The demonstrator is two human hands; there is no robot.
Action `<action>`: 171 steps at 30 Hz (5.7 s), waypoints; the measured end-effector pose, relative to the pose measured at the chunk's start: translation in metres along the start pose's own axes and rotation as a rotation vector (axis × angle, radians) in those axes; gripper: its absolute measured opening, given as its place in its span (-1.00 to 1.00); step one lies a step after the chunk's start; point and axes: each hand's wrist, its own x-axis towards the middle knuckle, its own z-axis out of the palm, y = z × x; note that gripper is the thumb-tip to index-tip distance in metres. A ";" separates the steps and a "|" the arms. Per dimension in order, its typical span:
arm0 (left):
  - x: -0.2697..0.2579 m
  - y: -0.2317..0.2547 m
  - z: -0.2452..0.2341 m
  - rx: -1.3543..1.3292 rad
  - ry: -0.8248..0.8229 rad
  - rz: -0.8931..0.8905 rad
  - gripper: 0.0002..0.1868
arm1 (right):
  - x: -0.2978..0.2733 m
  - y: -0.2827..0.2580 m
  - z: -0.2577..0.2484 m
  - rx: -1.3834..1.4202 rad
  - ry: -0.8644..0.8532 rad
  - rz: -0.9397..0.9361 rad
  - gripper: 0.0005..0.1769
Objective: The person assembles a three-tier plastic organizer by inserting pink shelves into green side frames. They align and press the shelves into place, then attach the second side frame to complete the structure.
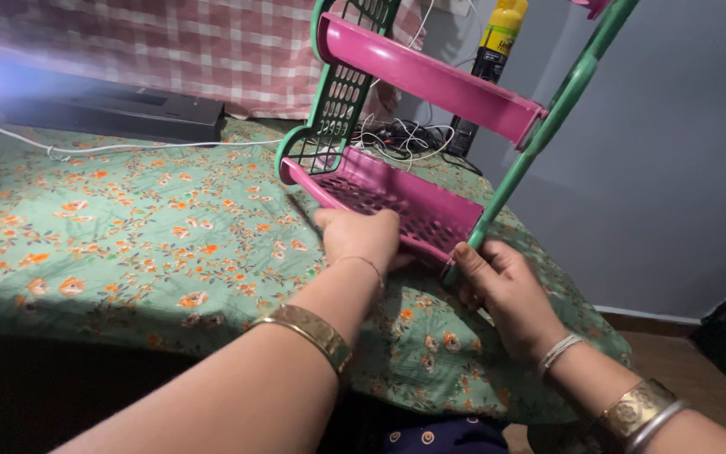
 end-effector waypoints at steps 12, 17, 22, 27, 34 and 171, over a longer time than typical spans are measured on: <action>-0.003 0.000 0.002 -0.076 -0.036 -0.020 -0.37 | 0.003 -0.004 0.002 0.000 -0.046 0.046 -0.60; -0.008 0.000 -0.002 0.125 -0.046 0.031 -0.33 | 0.000 -0.008 0.008 0.045 0.045 0.047 -0.63; -0.007 0.007 -0.015 0.564 0.218 0.215 -0.16 | -0.005 -0.016 0.004 0.023 0.394 0.011 -0.56; -0.003 0.025 -0.010 0.133 0.360 0.390 -0.19 | 0.014 -0.052 -0.025 0.061 0.562 -0.316 -0.41; 0.005 0.098 0.040 -0.501 -0.182 0.031 0.43 | 0.043 -0.133 -0.043 0.021 0.345 -0.255 0.06; 0.007 0.141 -0.012 0.145 -0.776 0.072 -0.46 | 0.101 -0.238 -0.077 -1.070 0.587 -1.011 -0.88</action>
